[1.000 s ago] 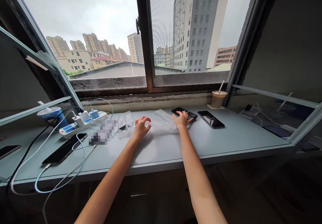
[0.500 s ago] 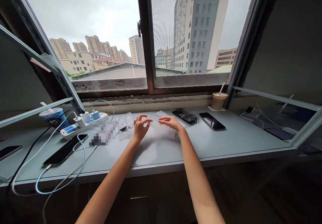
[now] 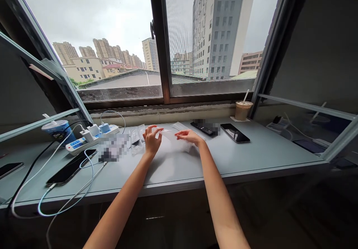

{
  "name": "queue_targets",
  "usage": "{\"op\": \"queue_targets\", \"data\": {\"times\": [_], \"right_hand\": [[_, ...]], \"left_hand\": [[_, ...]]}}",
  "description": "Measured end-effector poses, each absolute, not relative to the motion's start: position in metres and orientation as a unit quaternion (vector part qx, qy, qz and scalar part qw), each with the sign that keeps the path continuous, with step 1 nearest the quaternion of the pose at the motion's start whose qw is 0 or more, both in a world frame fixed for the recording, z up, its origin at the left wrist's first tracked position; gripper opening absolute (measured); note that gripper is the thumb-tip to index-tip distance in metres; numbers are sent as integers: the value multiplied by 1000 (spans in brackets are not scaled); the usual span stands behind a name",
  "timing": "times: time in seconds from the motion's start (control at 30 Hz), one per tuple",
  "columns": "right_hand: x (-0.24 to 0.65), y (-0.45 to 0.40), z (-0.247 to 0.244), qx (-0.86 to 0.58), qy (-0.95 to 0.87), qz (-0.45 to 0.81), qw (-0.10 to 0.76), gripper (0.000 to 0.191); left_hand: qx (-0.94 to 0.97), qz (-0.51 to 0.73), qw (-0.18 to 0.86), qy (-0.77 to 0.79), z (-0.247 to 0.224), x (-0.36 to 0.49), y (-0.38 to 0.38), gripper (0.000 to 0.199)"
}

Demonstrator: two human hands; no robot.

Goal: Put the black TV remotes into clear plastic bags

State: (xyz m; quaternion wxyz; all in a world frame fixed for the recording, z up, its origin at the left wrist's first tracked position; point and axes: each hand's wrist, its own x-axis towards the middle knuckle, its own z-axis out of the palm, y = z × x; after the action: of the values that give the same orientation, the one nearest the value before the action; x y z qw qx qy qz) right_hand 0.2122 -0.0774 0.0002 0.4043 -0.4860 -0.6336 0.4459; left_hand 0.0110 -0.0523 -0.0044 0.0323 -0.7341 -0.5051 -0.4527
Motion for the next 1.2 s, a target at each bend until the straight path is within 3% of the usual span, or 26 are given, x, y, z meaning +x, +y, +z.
{"op": "queue_targets", "data": {"times": [0.3,0.47,0.63,0.83,1.03,1.2], "right_hand": [[221,-56,-7,-582,-515,218,590,33],[228,-58,-10,-694,-455,143,539,31],[230,-60,-7,-726,-408,125,539,33],[231,-63,-1,-694,-415,129,574,45],[235,-63,-13,-748,-456,122,467,25],[236,-67,-14,-794,-439,84,413,31]], "left_hand": [[-651,-435,9,-622,-3,1,-48,25],[-670,-315,-20,-672,-13,1,-46,44],[-687,-273,6,-673,-18,0,-44,31],[-692,-330,-6,-643,-14,3,-45,26],[-671,-347,8,-656,-19,2,-41,31],[-663,-293,-3,-689,-27,-1,-37,38]]}}
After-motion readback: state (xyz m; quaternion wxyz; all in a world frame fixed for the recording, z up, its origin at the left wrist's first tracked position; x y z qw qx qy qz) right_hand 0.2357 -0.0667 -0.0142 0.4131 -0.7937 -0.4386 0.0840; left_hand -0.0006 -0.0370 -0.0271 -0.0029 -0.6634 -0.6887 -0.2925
